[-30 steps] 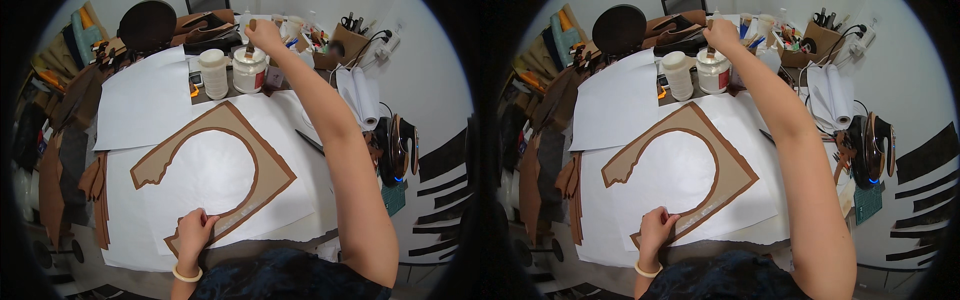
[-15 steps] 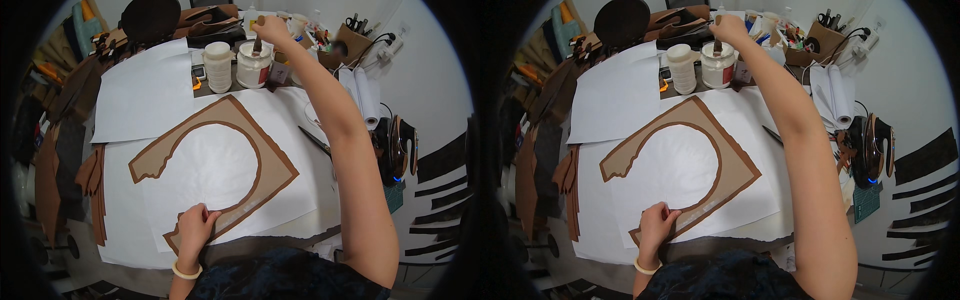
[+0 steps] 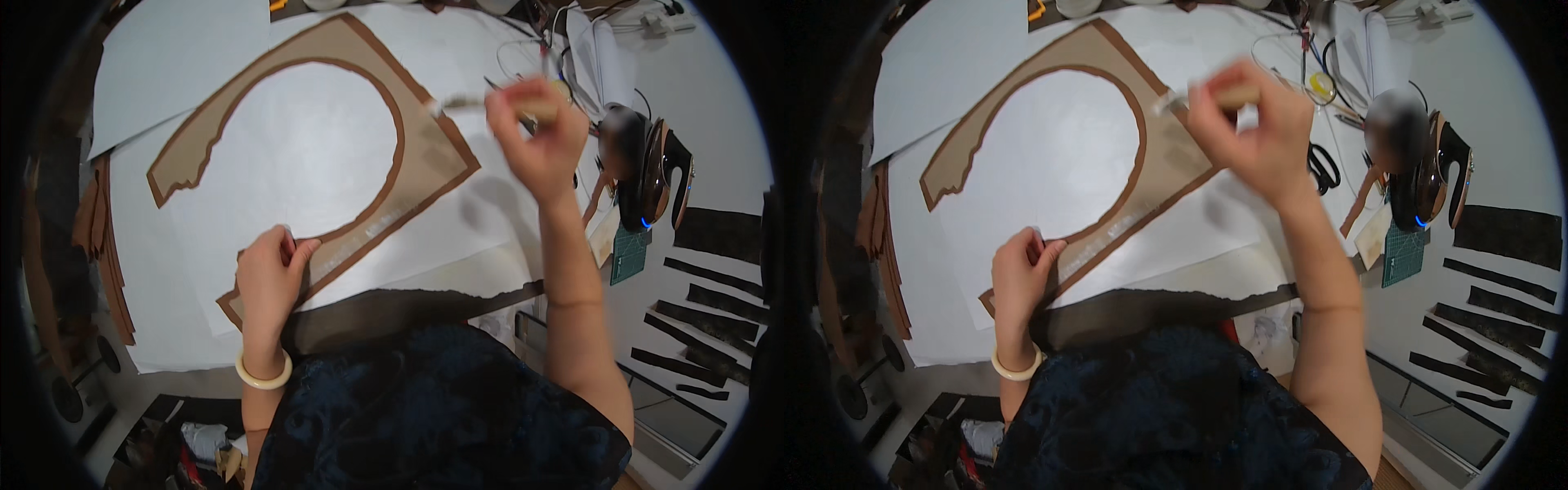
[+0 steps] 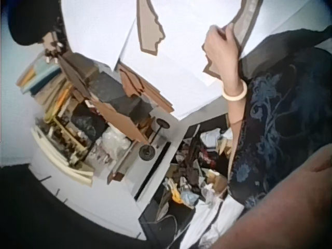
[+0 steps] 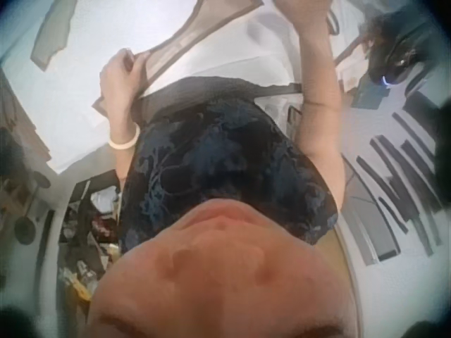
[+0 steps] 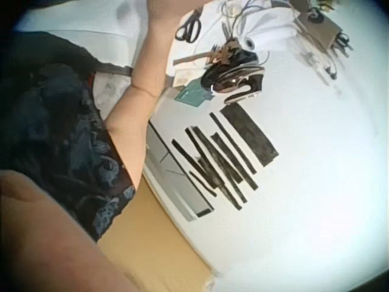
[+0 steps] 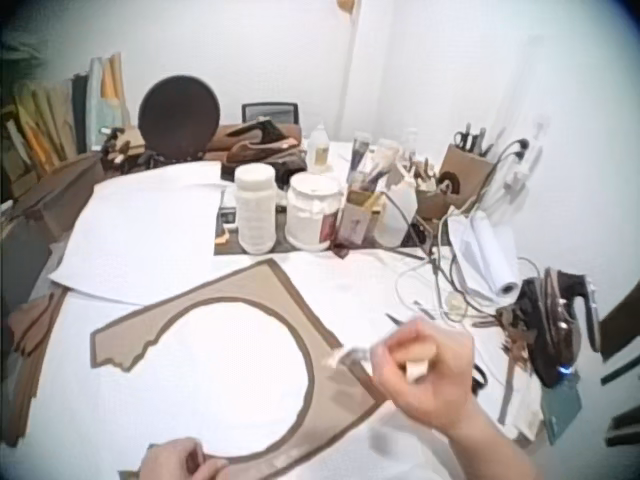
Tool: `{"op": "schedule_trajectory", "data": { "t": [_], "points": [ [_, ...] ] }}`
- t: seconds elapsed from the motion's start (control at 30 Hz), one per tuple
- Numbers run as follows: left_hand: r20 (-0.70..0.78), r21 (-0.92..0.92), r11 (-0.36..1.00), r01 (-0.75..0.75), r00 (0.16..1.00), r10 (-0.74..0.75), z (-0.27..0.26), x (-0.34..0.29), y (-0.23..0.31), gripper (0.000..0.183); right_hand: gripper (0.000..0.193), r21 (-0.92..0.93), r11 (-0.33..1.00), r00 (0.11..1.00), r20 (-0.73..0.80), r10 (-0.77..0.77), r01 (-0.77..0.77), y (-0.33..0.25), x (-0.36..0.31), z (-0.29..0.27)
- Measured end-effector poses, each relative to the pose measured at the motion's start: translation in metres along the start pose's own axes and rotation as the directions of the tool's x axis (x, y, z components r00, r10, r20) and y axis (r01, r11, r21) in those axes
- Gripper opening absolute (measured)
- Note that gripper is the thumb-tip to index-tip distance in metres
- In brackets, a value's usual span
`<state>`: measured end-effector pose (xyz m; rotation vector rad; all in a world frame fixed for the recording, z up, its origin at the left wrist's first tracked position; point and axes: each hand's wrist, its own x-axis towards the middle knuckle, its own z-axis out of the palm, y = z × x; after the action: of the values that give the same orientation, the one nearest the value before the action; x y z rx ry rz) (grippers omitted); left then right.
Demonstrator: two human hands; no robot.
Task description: The person uses scissors to cut a brown patterned material along a pre-drawn outline on a white surface. After cutting the shape, the person applies a white adhesive to the edges of the material using a brush.
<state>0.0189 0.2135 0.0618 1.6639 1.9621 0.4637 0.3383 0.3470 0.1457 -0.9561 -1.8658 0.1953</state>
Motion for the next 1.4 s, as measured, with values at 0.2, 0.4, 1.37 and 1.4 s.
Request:
{"op": "schedule_trajectory", "data": {
  "t": [0.2,0.4,1.37,1.4],
  "points": [
    [0.051,0.09,0.992,-0.087,0.995,0.082,-0.011,0.003,0.011,0.034,0.013,-0.047,0.984,0.984,0.027,0.176,-0.175,-0.037,-0.105,0.001],
    [0.207,0.044,0.631,-0.775,0.625,0.753,-0.035,0.07,0.069,0.038,0.013,0.022,0.981,0.981,0.033,0.193,-0.194,-0.037,-0.125,0.01],
    [0.337,-0.135,0.603,-0.786,0.535,0.775,0.041,0.132,0.103,0.041,0.019,-0.093,0.969,0.971,0.054,0.233,-0.227,-0.026,-0.125,0.0],
    [0.335,-0.14,0.605,-0.784,0.537,0.774,0.041,0.132,0.102,0.041,0.018,-0.074,0.967,0.969,0.024,0.246,-0.243,-0.026,-0.123,-0.001]
  ]
}}
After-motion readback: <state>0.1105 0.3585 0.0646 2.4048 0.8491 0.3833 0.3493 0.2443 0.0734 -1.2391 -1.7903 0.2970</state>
